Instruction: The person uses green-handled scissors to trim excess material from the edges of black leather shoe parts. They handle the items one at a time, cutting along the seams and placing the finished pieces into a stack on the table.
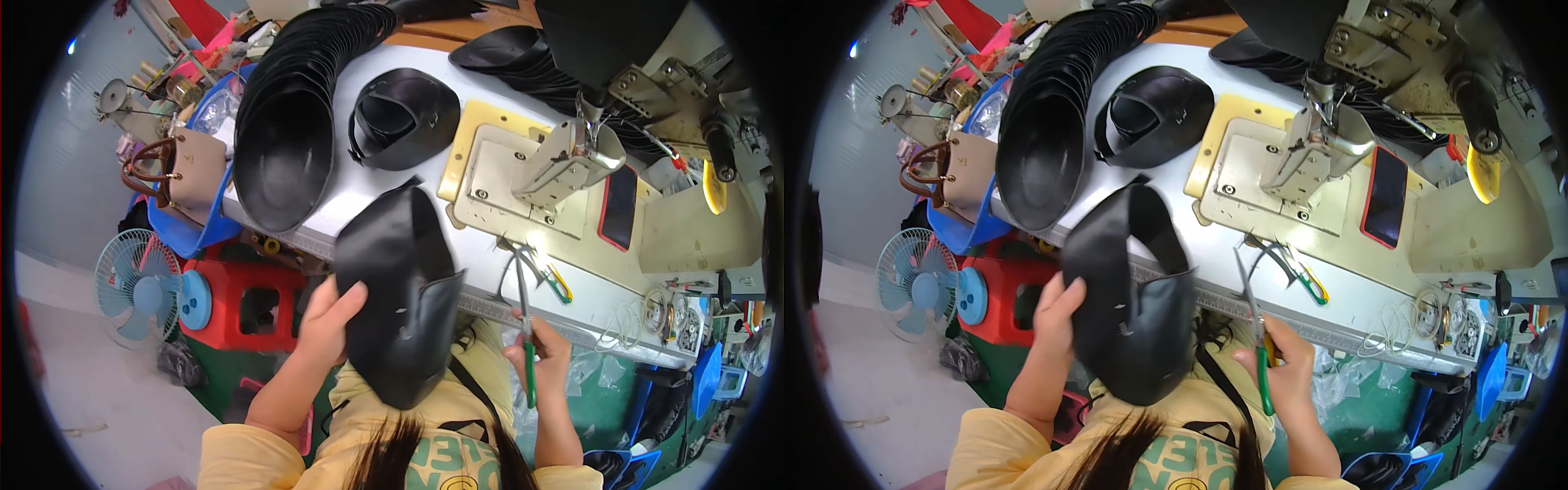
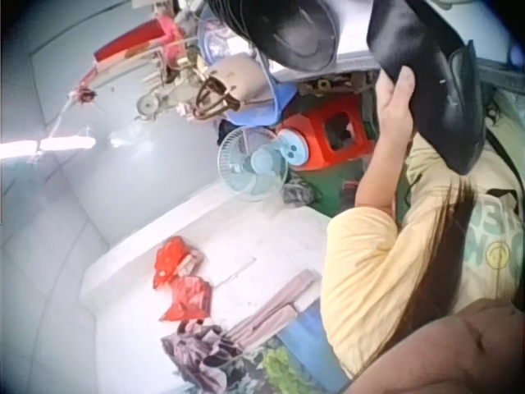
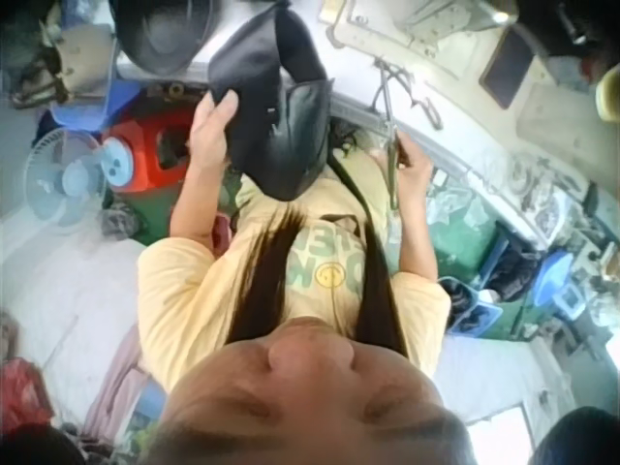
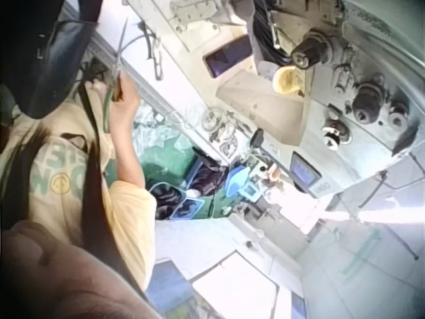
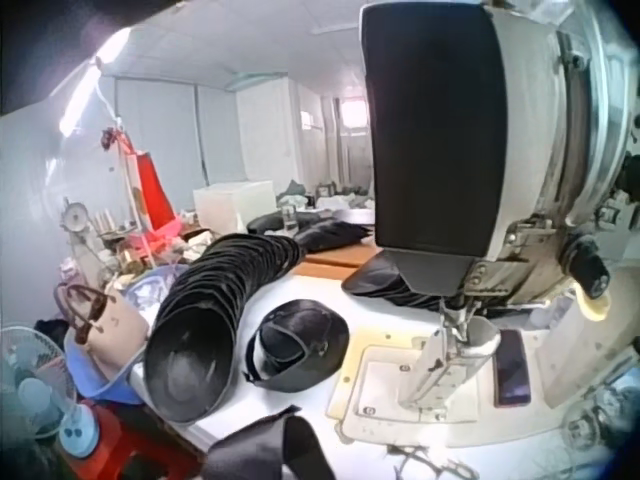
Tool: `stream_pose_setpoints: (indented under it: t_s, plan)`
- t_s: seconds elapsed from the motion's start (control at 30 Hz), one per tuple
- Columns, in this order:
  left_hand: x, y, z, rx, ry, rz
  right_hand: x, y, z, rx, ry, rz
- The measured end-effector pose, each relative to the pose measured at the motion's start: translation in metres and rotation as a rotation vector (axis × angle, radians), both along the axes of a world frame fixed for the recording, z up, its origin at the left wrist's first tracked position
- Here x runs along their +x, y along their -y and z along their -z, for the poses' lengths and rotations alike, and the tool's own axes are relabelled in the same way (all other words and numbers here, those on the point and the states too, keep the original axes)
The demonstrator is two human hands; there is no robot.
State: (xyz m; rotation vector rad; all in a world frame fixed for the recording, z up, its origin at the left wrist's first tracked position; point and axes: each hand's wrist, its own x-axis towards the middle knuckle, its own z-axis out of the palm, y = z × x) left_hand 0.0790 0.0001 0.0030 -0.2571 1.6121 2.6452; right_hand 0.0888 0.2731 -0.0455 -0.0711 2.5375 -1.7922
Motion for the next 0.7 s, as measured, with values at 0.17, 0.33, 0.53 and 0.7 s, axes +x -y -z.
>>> stream_pose_setpoints:
  t_s: [0.17, 0.33, 0.53, 0.7]
  plan:
    - [-0.02, 0.036, -0.059, -0.734, -0.22, -0.208, -0.004, -0.002, 0.0, -0.102, 0.149, 0.059]
    - [-0.146, 0.108, 0.023, -1.88, -0.275, -0.382, -0.004, 0.018, -0.001, -0.037, 0.096, -0.139]
    - [-0.199, 0.061, 0.02, -1.447, -0.687, -0.618, 0.004, 0.004, 0.006, -0.06, 0.181, -0.094]
    - [-0.236, 0.044, 0.063, -1.219, -0.435, -0.571, 0.004, 0.006, 0.02, -0.121, 0.259, -0.109]
